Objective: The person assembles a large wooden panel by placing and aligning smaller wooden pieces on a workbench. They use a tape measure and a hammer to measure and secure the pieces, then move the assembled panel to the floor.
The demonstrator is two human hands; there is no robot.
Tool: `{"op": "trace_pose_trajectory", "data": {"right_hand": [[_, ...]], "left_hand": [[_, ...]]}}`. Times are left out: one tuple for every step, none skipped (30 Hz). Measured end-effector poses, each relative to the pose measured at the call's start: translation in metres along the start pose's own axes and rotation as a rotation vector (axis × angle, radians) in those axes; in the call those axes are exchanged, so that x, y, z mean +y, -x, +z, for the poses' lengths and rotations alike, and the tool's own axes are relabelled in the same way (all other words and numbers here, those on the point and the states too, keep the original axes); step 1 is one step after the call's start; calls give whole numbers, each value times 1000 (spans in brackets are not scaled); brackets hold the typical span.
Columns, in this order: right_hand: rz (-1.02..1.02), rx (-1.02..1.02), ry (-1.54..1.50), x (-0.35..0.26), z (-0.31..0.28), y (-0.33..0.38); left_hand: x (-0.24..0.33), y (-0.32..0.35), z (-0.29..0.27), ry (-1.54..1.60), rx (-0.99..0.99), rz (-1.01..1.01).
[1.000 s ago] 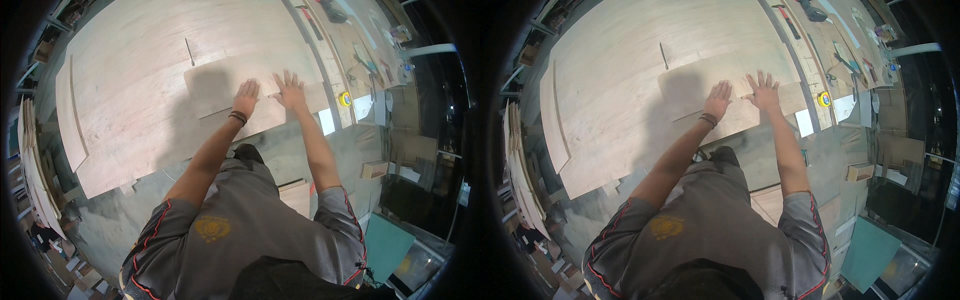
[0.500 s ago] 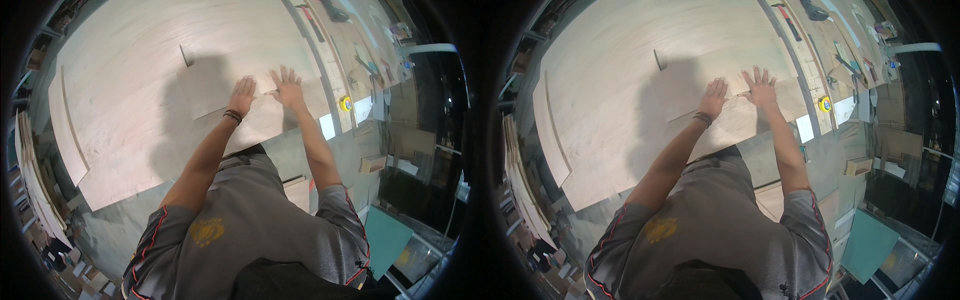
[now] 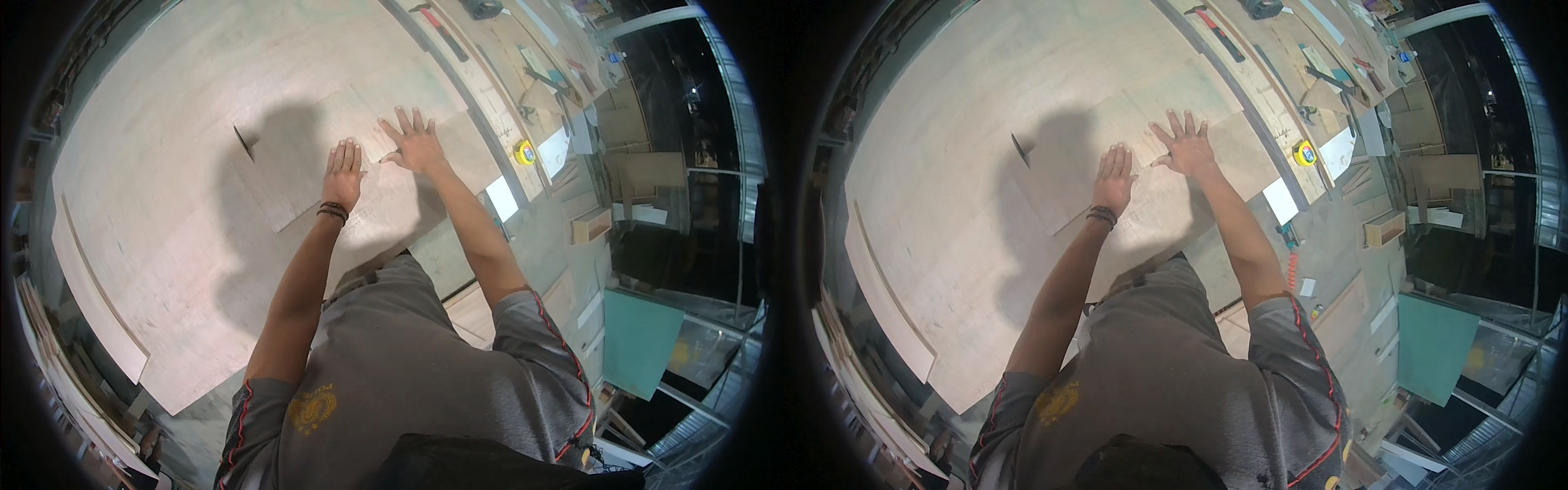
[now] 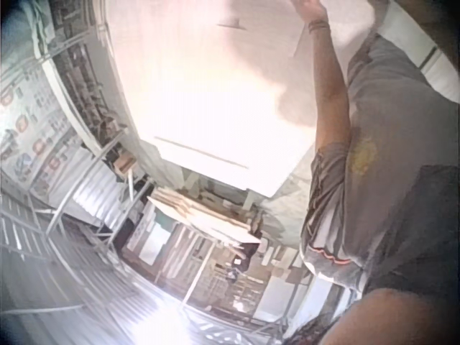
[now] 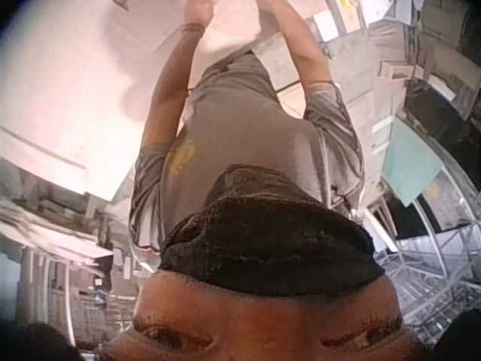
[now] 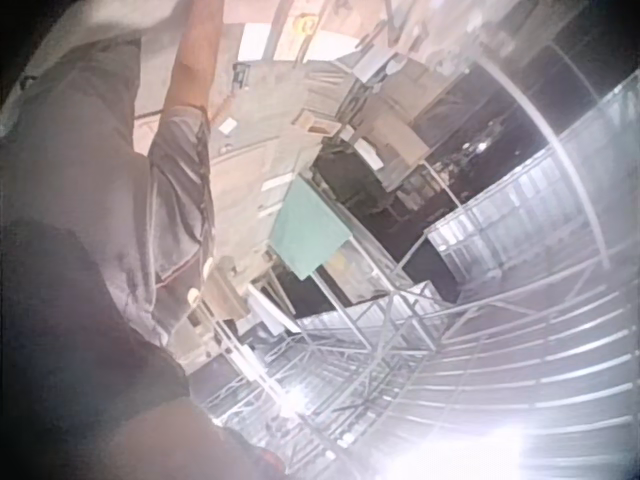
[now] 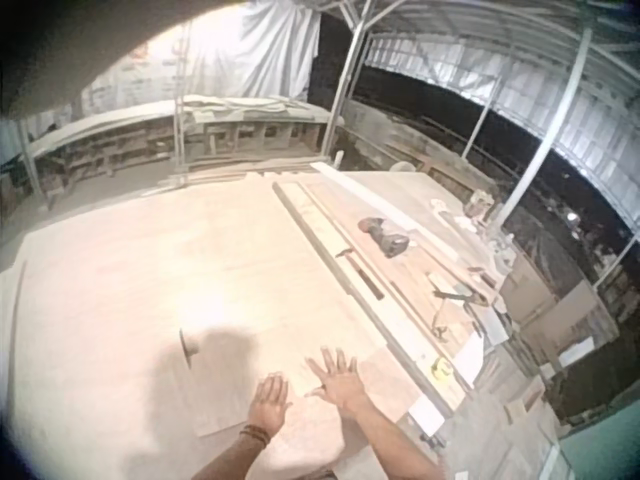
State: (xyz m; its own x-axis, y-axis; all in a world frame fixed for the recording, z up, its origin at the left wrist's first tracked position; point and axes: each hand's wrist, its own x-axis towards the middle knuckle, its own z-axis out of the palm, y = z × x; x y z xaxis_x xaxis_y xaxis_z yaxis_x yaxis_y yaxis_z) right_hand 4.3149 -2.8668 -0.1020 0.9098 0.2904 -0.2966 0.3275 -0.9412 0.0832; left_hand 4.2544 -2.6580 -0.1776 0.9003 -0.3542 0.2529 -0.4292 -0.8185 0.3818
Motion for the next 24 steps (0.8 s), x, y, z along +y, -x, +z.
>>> {"op": "trace_pose_trajectory", "data": {"right_hand": [[2,-5,1,-2,0,-3],[4,6,13,-3,-1,-7],[5,17,25,-3,-2,-12],[1,24,36,-4,-2,-17],[-1,25,26,-5,-3,-22],[-4,27,17,-4,-4,-28],[-14,25,8,-6,-4,-33],[-14,36,18,-8,-3,-37],[-17,47,29,-7,-3,-41],[-26,52,35,-8,0,-42],[-17,72,58,-5,6,-42],[-40,95,68,-7,12,-51],[-36,73,72,-8,12,-53],[-20,55,81,-8,8,-53],[-27,51,75,-11,5,-57],[-25,46,79,-8,1,-61],[-21,41,82,-9,-1,-67],[-34,54,88,-13,-2,-76],[-40,67,96,-13,-5,-84],[-44,80,104,-15,-7,-91],[-56,77,99,-17,-7,-94],[-65,78,100,-16,-8,-97],[-73,79,100,-15,-9,-102],[-80,98,102,-15,-12,-110]], "left_hand": [[-3,-1,-2,0,-1,2],[-7,-3,-3,1,-1,3],[-10,-7,-4,2,2,2],[-13,-10,-5,2,4,-6],[-16,-14,-6,3,6,-14],[-18,-18,-7,-11,1,-16],[-21,-19,-8,-25,-5,-25],[-24,-20,-7,-42,-9,-42],[-26,-24,-6,-39,-2,-44],[-28,-24,-2,-37,-3,-52],[-29,-23,2,-39,-9,-59],[-34,-23,1,-42,0,-67],[-35,-24,1,-38,11,-58],[-34,-26,1,-56,13,-47],[-37,-30,0,-72,21,-32],[-38,-36,-2,-81,58,-37],[-42,-40,-4,-90,93,-40],[-47,-43,-7,-99,127,-41],[-51,-49,-11,-165,36,-69],[-53,-51,-11,-172,26,-87],[-55,-54,-13,-179,15,-104],[-58,-60,-12,-183,11,-118],[-62,-65,-11,-215,30,-115],[-66,-69,-11,-248,49,-112]]}}
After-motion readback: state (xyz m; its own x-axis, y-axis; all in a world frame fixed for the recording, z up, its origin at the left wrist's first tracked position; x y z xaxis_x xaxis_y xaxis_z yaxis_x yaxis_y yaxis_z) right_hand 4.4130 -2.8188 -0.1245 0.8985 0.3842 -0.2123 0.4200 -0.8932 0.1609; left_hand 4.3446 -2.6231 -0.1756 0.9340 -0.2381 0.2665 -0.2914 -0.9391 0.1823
